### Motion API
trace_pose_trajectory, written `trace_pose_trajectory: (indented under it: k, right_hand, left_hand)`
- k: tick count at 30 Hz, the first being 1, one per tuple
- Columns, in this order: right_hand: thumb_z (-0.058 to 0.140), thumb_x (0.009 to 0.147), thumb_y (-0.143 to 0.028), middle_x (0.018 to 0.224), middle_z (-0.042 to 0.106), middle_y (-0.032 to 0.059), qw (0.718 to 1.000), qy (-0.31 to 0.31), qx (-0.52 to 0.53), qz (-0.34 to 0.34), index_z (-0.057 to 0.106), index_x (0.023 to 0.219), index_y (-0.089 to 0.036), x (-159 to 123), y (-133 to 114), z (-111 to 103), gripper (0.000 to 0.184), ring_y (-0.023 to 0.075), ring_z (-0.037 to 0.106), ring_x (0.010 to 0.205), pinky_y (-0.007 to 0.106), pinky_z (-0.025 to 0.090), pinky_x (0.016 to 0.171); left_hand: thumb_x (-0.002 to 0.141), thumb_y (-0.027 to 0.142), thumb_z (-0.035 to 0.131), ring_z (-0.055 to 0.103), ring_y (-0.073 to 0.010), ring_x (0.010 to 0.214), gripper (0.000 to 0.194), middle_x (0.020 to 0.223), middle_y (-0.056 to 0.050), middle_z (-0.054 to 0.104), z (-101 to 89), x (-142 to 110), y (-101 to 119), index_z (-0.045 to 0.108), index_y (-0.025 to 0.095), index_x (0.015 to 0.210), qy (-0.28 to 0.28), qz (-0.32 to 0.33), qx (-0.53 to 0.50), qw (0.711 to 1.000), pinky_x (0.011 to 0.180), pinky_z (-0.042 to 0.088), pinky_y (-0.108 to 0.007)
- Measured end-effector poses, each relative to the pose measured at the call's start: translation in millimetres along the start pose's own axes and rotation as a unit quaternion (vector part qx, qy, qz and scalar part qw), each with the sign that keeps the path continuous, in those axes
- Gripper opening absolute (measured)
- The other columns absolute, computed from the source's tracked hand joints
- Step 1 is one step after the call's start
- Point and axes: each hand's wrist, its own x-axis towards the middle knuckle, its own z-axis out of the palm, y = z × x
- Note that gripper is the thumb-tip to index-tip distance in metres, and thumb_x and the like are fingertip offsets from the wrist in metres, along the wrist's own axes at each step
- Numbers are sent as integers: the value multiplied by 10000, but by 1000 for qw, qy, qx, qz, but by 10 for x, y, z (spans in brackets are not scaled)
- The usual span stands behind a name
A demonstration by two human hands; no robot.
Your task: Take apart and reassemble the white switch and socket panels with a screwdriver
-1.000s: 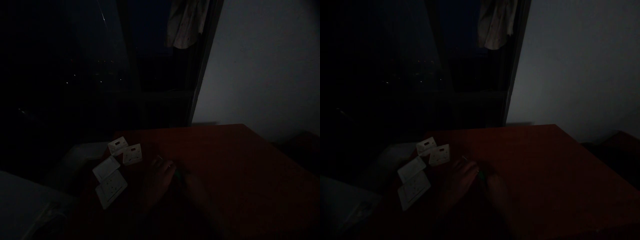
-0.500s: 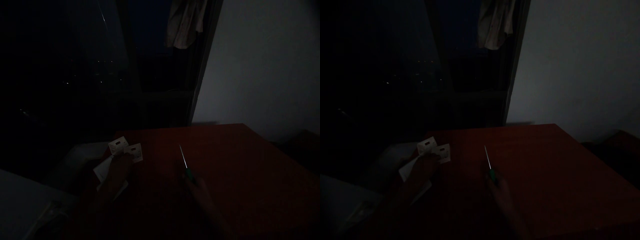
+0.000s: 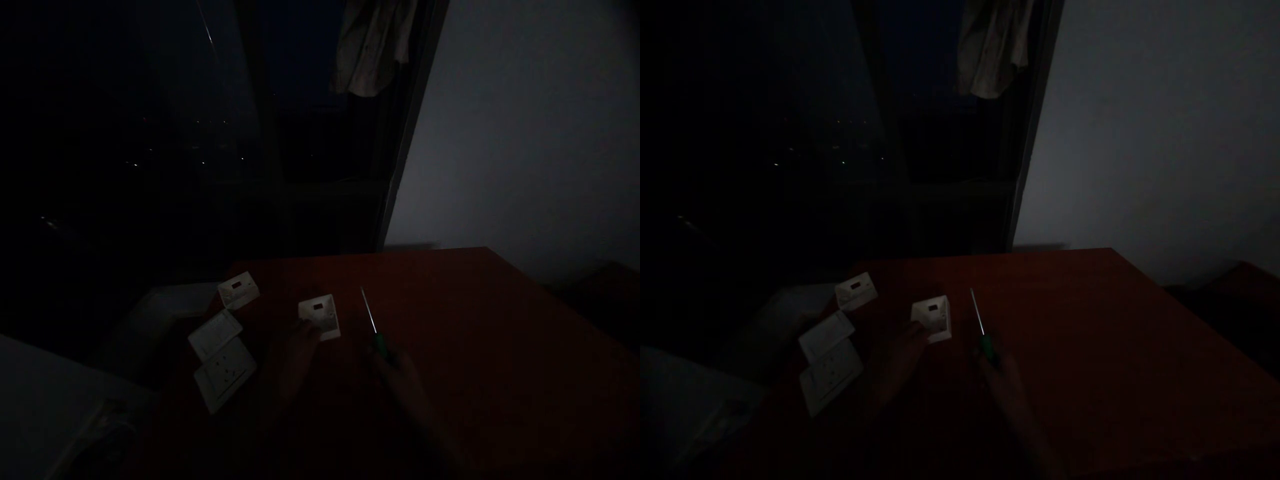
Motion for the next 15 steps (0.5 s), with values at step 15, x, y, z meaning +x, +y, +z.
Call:
trace_pose_trajectory:
  k: [15]
  right_hand:
    - [460,817,-366,832,736,86,976,73,-200,-51,666,1025,-177,61,41,-125,348,215,681,716,260,466,619]
  left_hand:
    - [908,179,531,535,-233,1077,179,1118,-29,624,202,-75,635,628,240,1045,26,56,-122,991,921,457,-405]
